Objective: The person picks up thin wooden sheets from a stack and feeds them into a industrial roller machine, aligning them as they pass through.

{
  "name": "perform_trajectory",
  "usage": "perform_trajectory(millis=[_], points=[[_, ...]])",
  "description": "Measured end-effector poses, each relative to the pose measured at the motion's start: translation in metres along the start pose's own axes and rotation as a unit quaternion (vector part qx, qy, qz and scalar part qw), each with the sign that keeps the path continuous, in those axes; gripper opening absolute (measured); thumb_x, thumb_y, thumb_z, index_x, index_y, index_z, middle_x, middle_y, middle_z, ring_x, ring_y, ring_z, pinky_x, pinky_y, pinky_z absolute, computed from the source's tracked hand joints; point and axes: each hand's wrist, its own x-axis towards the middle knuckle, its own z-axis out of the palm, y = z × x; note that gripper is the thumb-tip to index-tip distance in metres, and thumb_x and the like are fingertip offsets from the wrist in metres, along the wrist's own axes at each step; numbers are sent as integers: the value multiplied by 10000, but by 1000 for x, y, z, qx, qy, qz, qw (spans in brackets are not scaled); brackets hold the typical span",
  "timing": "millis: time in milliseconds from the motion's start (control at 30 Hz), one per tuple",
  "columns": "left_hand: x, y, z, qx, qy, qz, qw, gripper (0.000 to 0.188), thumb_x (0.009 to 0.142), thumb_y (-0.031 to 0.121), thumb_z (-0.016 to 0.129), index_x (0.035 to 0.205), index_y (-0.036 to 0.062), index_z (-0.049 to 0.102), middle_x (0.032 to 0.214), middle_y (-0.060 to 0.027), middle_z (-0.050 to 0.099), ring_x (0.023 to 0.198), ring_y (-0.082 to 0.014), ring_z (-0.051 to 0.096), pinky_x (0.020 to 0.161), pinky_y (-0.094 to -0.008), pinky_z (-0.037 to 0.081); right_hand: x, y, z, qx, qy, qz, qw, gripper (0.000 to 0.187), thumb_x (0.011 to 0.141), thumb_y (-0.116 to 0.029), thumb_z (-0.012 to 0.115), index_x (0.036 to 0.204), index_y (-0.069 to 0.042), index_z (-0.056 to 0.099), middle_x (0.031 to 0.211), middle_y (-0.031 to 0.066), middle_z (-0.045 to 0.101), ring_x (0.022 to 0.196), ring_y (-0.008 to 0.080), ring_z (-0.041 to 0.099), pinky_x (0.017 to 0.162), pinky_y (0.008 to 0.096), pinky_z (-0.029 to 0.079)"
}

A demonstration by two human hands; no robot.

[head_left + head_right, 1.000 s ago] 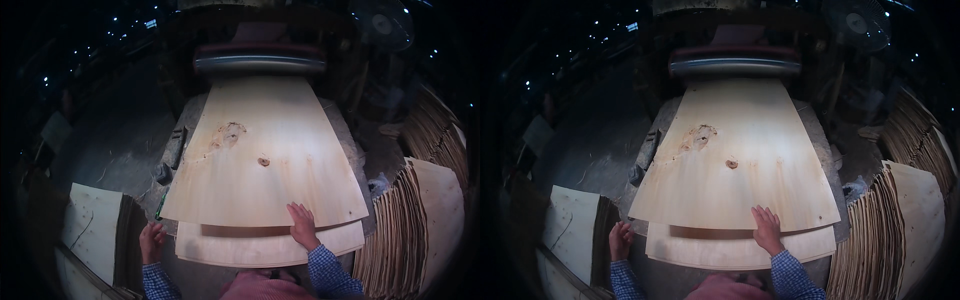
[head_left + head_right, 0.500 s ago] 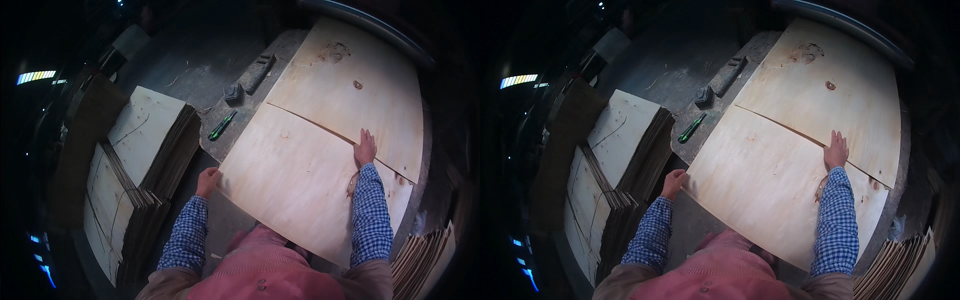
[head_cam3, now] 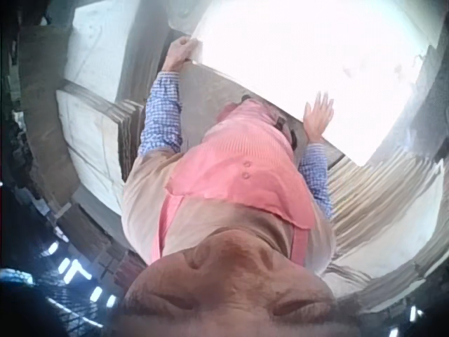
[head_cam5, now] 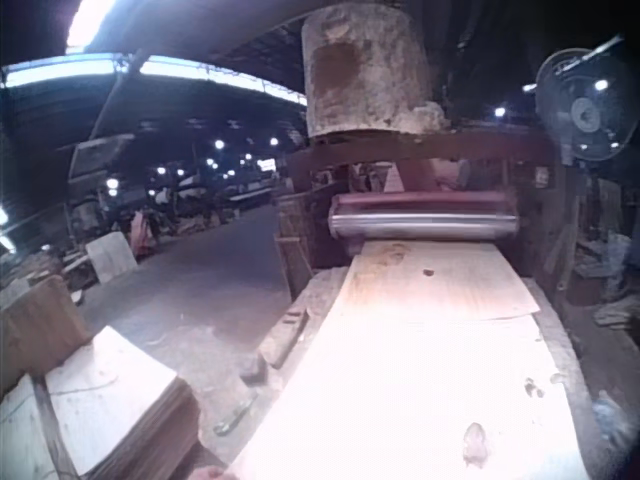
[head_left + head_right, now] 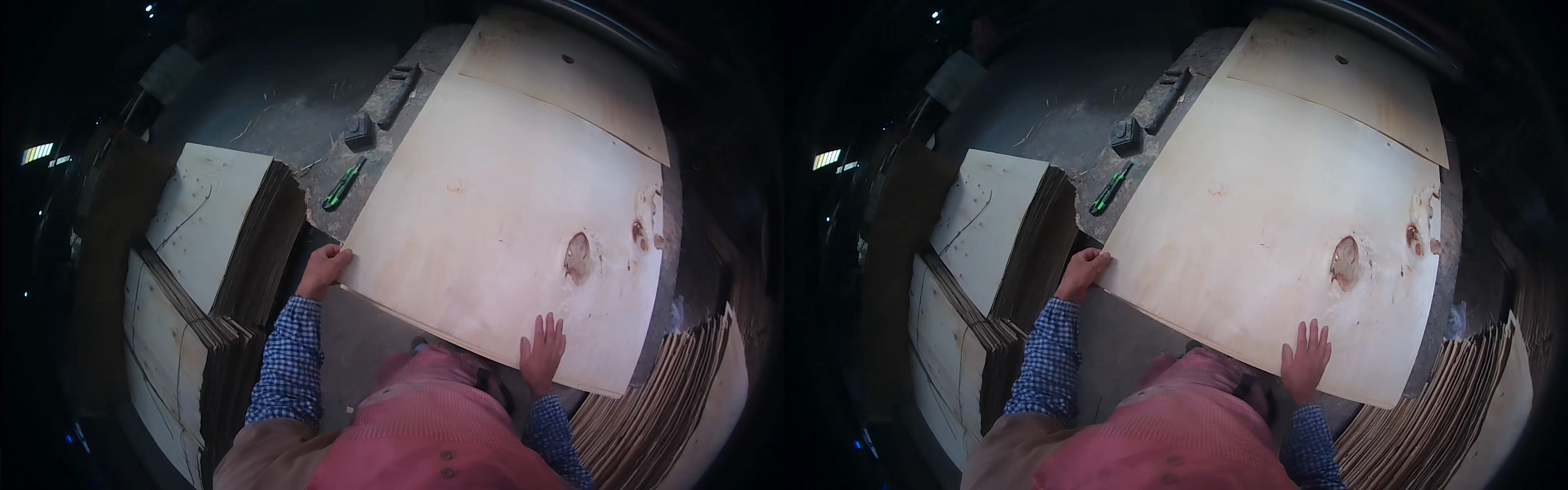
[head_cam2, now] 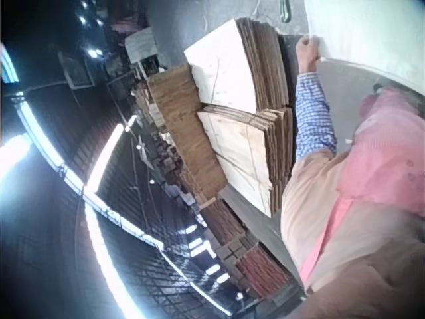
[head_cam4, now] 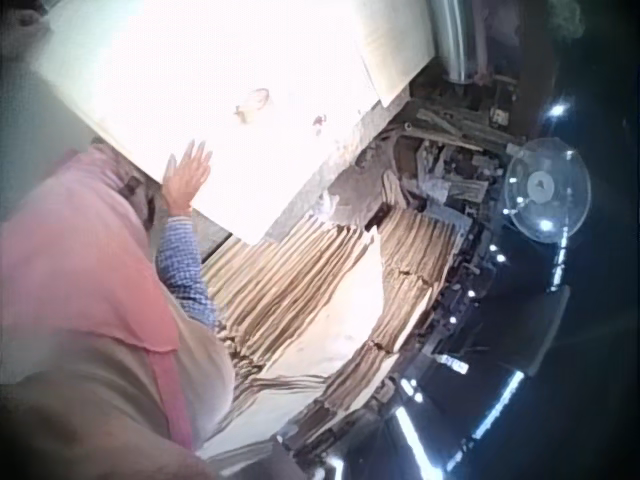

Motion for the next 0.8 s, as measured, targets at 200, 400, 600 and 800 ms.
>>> perform_trajectory(millis=[200,400,600,800], points=[[-61,89,-20,-189,-228,110,949,346,973,172,613,1230,-59,597,1041,-106,709,880,-149,689,816,-304,551,-57,-37,-53,62,-10,-18,998,739,791,-272,739,1454,-100,459,1544,172,372,1439,396,317,1132,592,273],[-87,84,-41,-295,-308,220,877,456,943,195,649,1294,-79,550,1177,-150,683,1022,-206,680,917,-348,537,-24,-33,-91,127,36,-36,991,840,655,-31,641,1467,-121,448,1540,181,366,1438,416,309,1139,575,279],[-76,-5,-56,-204,-208,129,948,389,918,127,623,1233,-100,595,1105,-129,694,944,-184,666,872,-323,518,-69,-67,-91,66,8,-19,998,754,686,-66,599,1431,-125,497,1479,203,423,1343,459,395,1073,610,335],[-64,-16,-75,-155,-172,95,968,352,934,172,604,1183,-76,633,1064,-113,705,939,-178,672,869,-324,524,-82,-87,-103,86,38,-21,995,727,684,-82,618,1404,-144,538,1450,185,462,1332,457,413,1072,609,329]])
